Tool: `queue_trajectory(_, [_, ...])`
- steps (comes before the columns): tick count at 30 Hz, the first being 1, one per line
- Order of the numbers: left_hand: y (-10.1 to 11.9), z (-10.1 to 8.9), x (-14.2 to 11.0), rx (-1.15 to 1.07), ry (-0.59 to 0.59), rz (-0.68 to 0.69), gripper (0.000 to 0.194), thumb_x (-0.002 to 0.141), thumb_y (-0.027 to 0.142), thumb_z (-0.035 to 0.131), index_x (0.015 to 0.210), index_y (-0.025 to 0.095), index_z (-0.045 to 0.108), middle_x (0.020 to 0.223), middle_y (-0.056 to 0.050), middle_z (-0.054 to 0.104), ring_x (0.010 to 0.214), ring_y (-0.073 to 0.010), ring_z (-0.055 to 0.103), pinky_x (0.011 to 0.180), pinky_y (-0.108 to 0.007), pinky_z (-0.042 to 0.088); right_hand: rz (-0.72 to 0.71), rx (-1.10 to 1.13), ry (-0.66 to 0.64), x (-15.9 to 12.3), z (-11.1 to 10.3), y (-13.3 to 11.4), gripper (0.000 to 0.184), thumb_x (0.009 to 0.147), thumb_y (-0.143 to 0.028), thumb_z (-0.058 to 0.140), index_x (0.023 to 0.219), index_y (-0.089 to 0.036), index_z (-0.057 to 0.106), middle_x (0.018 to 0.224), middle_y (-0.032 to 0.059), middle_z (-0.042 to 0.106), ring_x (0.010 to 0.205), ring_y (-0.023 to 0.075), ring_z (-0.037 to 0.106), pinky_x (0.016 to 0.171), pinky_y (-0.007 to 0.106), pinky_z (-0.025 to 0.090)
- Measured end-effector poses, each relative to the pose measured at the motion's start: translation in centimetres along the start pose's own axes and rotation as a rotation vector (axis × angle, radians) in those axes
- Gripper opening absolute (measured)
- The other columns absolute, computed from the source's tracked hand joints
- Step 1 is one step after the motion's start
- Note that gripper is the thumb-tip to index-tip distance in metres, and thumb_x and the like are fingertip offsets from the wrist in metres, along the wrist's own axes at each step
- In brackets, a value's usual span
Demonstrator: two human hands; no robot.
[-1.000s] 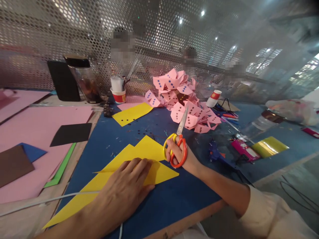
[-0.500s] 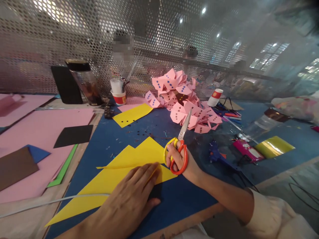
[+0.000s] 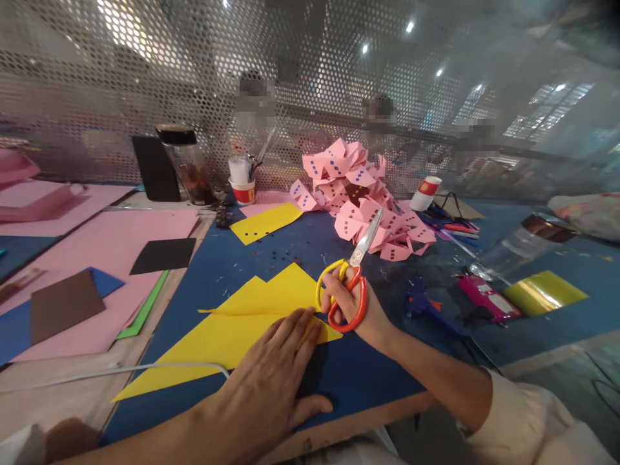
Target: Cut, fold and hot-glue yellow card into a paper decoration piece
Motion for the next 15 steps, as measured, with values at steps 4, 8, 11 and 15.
queue_trajectory(4, [-0.2, 0.4, -0.2, -0.067, -0.029, 0.009, 0.088, 0.095, 0.076, 0.039, 0.151, 0.009, 0.044, 0.155, -0.02, 0.051, 0.144, -0.0342, 0.047, 0.112, -0.048, 0.044, -0.018, -0.012, -0.064, 0.2, 1.0, -1.2, 0.039, 0.098, -0.055, 0.059, 0.082, -0.02, 0.055, 0.063, -0.0038, 0.066, 0.041, 0.006, 0.054, 0.042, 0.015, 0.044])
queue_trajectory(8, [-0.3, 0.5, -0.3, -0.124, -0.037, 0.019, 0.084, 0.096, 0.073, 0.042, 0.15, 0.009, 0.046, 0.155, -0.02, 0.05, 0.144, -0.0358, 0.047, 0.114, -0.049, 0.044, -0.02, -0.042, -0.125, 0.7, 2.2, -1.7, 0.045, 0.097, -0.056, 0.059, 0.072, -0.018, 0.057, 0.06, -0.0036, 0.062, 0.04, 0.0055, 0.054, 0.041, 0.015, 0.043])
queue_trajectory(11, [-0.2, 0.2, -0.4, -0.123, -0.012, 0.041, 0.081, 0.096, 0.071, 0.044, 0.147, 0.007, 0.049, 0.151, -0.022, 0.054, 0.141, -0.0375, 0.05, 0.113, -0.05, 0.045, -0.009, -0.043, -0.143, 1.2, 3.0, -1.4, 0.048, 0.099, -0.056, 0.056, 0.069, -0.018, 0.057, 0.059, -0.0026, 0.063, 0.04, 0.0059, 0.054, 0.04, 0.015, 0.042])
queue_trajectory(15, [0.0, -0.1, -0.4, -0.13, 0.023, 0.062, 0.079, 0.097, 0.069, 0.045, 0.147, 0.008, 0.049, 0.149, -0.021, 0.057, 0.14, -0.0363, 0.051, 0.115, -0.049, 0.043, 0.026, -0.045, -0.138, 1.6, 3.4, -0.5, 0.046, 0.098, -0.057, 0.057, 0.072, -0.019, 0.057, 0.062, -0.0014, 0.066, 0.041, 0.0064, 0.054, 0.041, 0.016, 0.044])
Point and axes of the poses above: each hand's wrist, its own x-axis towards the middle knuckle, its own z-axis out of the palm, y = z × x, the point moved 10 cm from there along x, towards the middle knuckle
